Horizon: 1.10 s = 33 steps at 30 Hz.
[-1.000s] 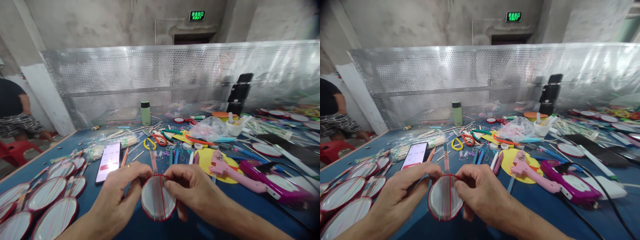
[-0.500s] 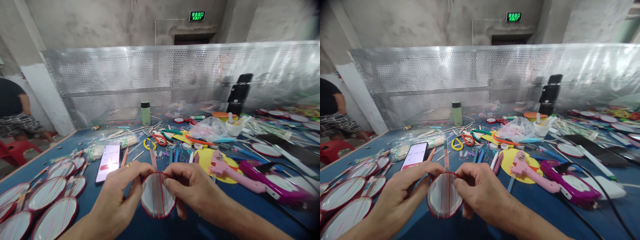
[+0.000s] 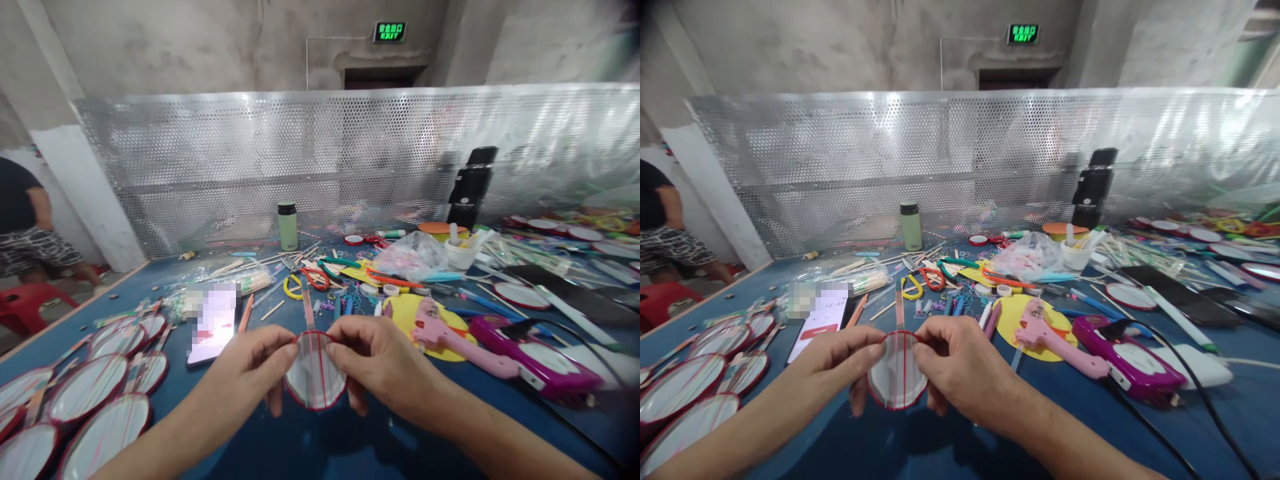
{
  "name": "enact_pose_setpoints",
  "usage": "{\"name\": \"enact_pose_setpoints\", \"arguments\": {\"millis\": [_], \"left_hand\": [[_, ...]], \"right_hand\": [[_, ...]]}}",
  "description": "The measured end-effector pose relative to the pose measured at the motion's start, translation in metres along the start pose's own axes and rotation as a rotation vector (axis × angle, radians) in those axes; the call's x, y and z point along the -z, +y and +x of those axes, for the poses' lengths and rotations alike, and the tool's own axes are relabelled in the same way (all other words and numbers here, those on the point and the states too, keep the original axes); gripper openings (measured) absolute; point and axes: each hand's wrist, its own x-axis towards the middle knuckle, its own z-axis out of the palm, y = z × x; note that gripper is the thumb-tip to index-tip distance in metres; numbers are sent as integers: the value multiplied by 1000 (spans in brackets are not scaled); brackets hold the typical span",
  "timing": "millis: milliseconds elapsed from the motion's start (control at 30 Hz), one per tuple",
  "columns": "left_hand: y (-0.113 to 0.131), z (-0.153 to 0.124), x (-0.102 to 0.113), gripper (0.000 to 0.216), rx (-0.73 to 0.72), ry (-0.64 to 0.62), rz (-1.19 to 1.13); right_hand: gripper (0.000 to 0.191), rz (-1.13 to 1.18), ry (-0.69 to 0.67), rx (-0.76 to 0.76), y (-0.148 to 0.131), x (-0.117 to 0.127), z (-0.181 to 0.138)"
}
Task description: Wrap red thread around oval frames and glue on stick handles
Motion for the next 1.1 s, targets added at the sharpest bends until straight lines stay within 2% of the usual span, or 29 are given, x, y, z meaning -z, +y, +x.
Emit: {"name": "enact_pose_setpoints", "arguments": {"millis": [200,333,433,533,633,733,833,900,1033,1100], "left_hand": [[-12,8,-5,39,68,-54,-54],[-15,13,-4,40,68,-29,-146],[-15,12,-3,40,44,-20,-244],[-15,9,-6,41,46,-103,-389],[-14,4,-11,41,70,-206,-518],[-15,3,-16,35,54,-198,-583],[-17,5,-17,25,38,-173,-701],[-20,6,-17,23,44,-203,-780],[-21,6,-22,36,65,-324,-923],[-19,4,-26,41,33,-341,-974]], "right_hand": [[24,-23,-62,-18,6,0,6],[39,-23,-94,-1,4,7,10],[45,9,32,13,0,12,13],[38,72,160,49,-4,15,14],[32,170,86,75,-6,15,14],[31,218,3,67,-5,12,14],[32,236,27,38,-2,9,17],[32,242,29,51,0,9,17],[33,248,-53,138,0,6,15],[34,271,-82,172,-2,3,12]]}}
